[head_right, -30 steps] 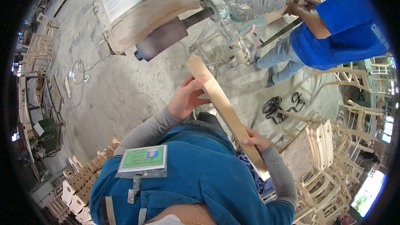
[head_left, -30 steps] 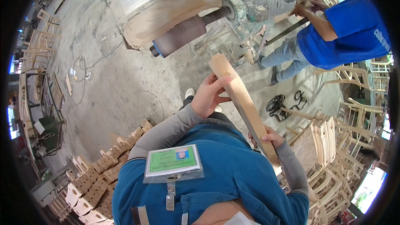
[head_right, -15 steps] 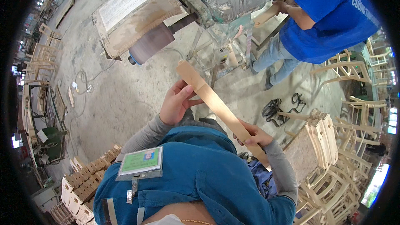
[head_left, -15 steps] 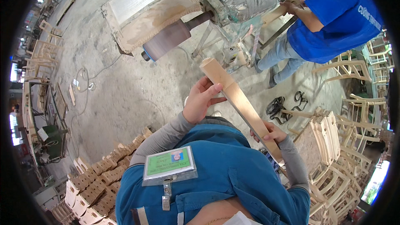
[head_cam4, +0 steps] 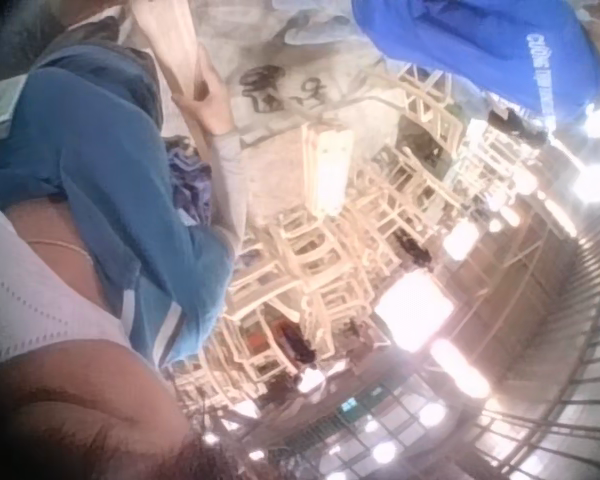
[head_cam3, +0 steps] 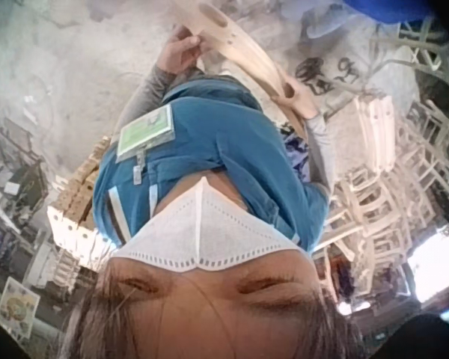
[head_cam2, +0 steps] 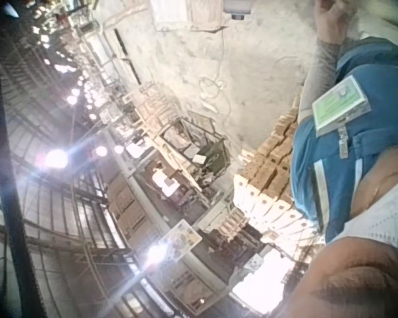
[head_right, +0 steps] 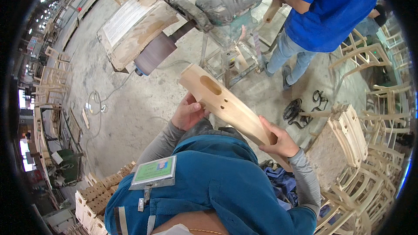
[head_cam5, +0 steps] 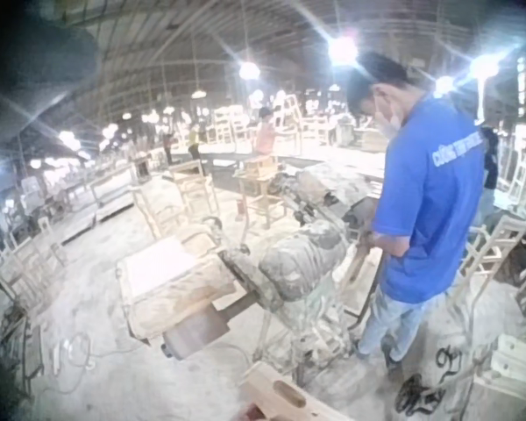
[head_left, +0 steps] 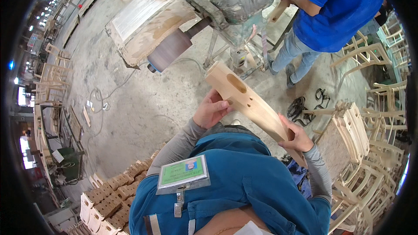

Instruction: The person repeatedly sands the edges of a wooden chair part using a belt sander. They handle each piece one at a time, turning it over to smooth multiple sides, then place the finished part on a nearby stack.

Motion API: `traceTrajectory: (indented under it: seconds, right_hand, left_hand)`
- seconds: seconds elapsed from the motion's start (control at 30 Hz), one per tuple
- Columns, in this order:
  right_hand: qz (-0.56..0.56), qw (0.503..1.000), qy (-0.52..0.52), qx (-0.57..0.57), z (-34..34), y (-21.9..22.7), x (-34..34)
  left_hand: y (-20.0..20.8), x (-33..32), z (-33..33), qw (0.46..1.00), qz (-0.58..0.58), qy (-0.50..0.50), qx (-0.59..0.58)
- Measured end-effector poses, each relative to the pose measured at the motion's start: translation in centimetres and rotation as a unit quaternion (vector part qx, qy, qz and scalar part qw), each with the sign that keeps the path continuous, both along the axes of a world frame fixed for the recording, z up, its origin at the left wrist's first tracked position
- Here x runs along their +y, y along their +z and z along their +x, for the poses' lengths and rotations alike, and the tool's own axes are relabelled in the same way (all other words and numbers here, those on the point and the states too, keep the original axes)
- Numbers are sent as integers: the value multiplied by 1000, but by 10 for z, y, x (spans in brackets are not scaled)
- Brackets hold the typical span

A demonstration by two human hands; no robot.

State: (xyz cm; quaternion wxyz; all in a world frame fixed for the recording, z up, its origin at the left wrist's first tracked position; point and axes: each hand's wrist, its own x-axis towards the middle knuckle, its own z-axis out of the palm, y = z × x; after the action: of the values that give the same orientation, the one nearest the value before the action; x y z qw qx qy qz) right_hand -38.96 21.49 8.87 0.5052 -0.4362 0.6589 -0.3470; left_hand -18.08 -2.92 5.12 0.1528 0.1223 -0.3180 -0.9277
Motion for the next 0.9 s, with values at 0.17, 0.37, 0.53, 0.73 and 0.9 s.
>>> traceTrajectory:
  seconds: [0.17, 0.37, 0.53, 0.73, 0.9]
  right_hand:
    - [63, 997, 1, -36, 14, 0, -6]
    - [112, 986, 53, -115, 9, 14, -18]
    - [90, 966, 95, -225, -18, 50, -16]
    - [-68, 987, -56, -133, 7, 78, -60]
    - [-107, 979, -154, 84, 49, 41, -167]
  left_hand:
    - [0, 25, -22, 998, -15, -10, -66]
    - [-44, 15, -25, 982, 101, 34, -154]
    - [-83, -16, -12, 955, 191, 108, -201]
    - [-144, -60, 13, 897, 318, 221, -211]
    - [-195, -104, 39, 876, 374, 262, -154]
